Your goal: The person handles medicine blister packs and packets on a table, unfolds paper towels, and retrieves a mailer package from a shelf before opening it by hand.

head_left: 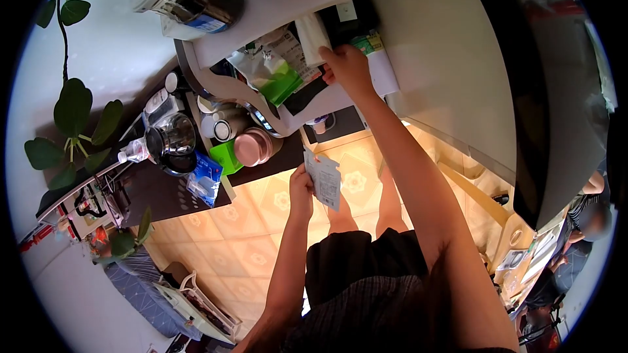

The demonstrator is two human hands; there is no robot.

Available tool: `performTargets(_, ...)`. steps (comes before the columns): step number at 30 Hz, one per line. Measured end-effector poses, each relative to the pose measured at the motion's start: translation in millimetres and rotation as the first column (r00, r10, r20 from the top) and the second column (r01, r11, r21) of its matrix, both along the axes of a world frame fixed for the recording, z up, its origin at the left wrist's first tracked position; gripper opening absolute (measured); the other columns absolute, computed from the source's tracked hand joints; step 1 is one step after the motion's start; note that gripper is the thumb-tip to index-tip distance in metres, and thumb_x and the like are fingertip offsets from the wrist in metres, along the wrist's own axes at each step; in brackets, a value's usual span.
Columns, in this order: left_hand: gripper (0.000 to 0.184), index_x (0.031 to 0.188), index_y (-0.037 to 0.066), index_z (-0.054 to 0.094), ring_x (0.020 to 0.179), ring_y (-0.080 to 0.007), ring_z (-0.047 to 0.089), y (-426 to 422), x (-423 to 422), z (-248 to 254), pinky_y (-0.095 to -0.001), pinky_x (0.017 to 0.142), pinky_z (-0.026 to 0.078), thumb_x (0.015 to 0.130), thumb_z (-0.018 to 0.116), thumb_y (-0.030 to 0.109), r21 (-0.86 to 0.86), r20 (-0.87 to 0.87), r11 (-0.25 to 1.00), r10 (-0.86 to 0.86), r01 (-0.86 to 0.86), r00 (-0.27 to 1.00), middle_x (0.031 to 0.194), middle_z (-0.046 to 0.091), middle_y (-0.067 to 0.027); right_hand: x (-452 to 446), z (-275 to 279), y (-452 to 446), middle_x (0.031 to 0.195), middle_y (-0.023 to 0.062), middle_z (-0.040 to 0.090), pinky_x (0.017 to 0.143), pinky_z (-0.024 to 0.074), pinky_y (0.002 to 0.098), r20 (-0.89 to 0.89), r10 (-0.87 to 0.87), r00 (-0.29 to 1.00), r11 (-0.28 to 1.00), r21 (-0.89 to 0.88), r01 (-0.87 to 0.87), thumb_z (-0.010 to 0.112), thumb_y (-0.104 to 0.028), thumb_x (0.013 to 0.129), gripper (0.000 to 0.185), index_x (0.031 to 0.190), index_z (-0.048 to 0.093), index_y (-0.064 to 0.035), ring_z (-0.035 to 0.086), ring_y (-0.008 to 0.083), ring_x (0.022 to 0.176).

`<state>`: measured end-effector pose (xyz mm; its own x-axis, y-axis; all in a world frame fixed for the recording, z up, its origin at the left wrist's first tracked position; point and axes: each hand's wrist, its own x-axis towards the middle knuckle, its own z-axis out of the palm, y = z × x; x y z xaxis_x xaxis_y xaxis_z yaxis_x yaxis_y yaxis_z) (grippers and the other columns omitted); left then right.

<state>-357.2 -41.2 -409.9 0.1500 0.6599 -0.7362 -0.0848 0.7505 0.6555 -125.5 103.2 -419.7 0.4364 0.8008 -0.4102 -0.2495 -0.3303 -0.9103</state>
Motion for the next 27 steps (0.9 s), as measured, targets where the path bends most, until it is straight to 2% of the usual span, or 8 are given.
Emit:
performTargets(3,0.033,0.092,0.002,0.064,0.053,-0.0049,0.032,0,3,4,-0.0212,0.048,0.024,0.074,0.037,0.003,-0.013,0.002,1.000,0.018,-0.018,1.000,0.066,0.048,0.0039,3,3,-3,0.065,0.0089,0.063,0.051,0.0527,0.0275,0.070,0.038,0.997,0.999,-0.040,-0.035,0.072,-0.032,0.085,0.040,0.091,0.059,0.0056,0.061,0.0141,0.050)
performTargets(7,0.033,0.093,0.002,0.063,0.053,-0.0050,0.033,-2,-3,-1,-0.0212,0.048,0.024,0.074,0.037,0.002,-0.001,0.019,1.000,0.024,-0.024,1.000,0.068,0.049,0.0039,2,9,-44,0.078,0.0109,0.064,0.057,0.0568,0.0277,-0.110,-0.074,0.991,0.994,0.070,0.082,0.069,-0.024,0.088,0.033,0.095,0.058,0.0053,0.064,0.0155,0.059)
performTargets(10,0.040,0.103,-0.002,0.060,0.070,-0.0115,0.057,-4,-16,-14,-0.0210,0.060,0.044,0.073,0.035,0.000,-0.025,0.087,1.000,-0.013,0.015,0.996,0.087,0.064,-0.0053,-1,5,-85,0.091,0.0123,0.063,0.064,0.0599,0.0295,-0.269,-0.086,0.959,0.989,0.096,0.116,0.065,-0.017,0.091,0.026,0.101,0.055,0.0054,0.065,0.0169,0.071)
performTargets(12,0.039,0.102,-0.002,0.060,0.068,-0.0112,0.057,-4,-18,-16,-0.0207,0.058,0.044,0.073,0.035,0.000,-0.017,0.077,0.999,-0.041,0.042,0.996,0.086,0.064,-0.0053,3,3,-108,0.097,0.0123,0.061,0.068,0.0613,0.0308,-0.358,-0.023,0.934,0.996,0.071,0.052,0.061,-0.013,0.093,0.024,0.107,0.054,0.0049,0.065,0.0180,0.080)
performTargets(15,0.038,0.101,-0.001,0.060,0.065,-0.0106,0.056,-4,-20,-15,-0.0203,0.056,0.043,0.073,0.035,0.000,-0.005,0.081,0.998,-0.055,0.056,0.995,0.085,0.064,-0.0051,6,18,-128,0.096,0.0100,0.060,0.070,0.0613,0.0310,-0.246,-0.051,0.968,0.991,0.104,0.079,0.058,-0.009,0.094,0.023,0.113,0.052,0.0022,0.065,0.0173,0.087)
performTargets(22,0.037,0.100,-0.001,0.060,0.061,-0.0089,0.053,-5,-12,-14,-0.0203,0.051,0.038,0.073,0.035,0.001,-0.022,0.025,1.000,-0.015,0.016,1.000,0.083,0.064,-0.0046,29,28,-133,0.100,0.0094,0.059,0.062,0.0551,0.0281,-0.327,-0.139,0.935,0.983,0.065,0.169,0.053,-0.010,0.094,0.028,0.121,0.053,-0.0020,0.063,0.0166,0.078)
performTargets(25,0.036,0.097,-0.001,0.062,0.059,-0.0085,0.050,-2,-7,-6,-0.0202,0.050,0.037,0.072,0.036,0.001,-0.018,0.006,0.996,-0.090,0.091,0.996,0.079,0.061,-0.0033,32,18,-119,0.103,0.0108,0.059,0.059,0.0510,0.0275,-0.121,-0.110,0.987,0.993,0.030,0.114,0.053,-0.012,0.094,0.031,0.124,0.052,-0.0013,0.062,0.0166,0.073)
performTargets(27,0.037,0.097,-0.001,0.063,0.057,-0.0078,0.046,1,-3,-5,-0.0205,0.048,0.034,0.071,0.037,0.001,0.048,-0.013,0.991,-0.128,0.128,0.992,0.076,0.058,-0.0013,26,23,-107,0.108,0.0144,0.060,0.064,0.0525,0.0299,0.160,-0.159,0.974,0.987,-0.001,0.162,0.053,-0.011,0.094,0.031,0.123,0.052,-0.0007,0.063,0.0223,0.080)
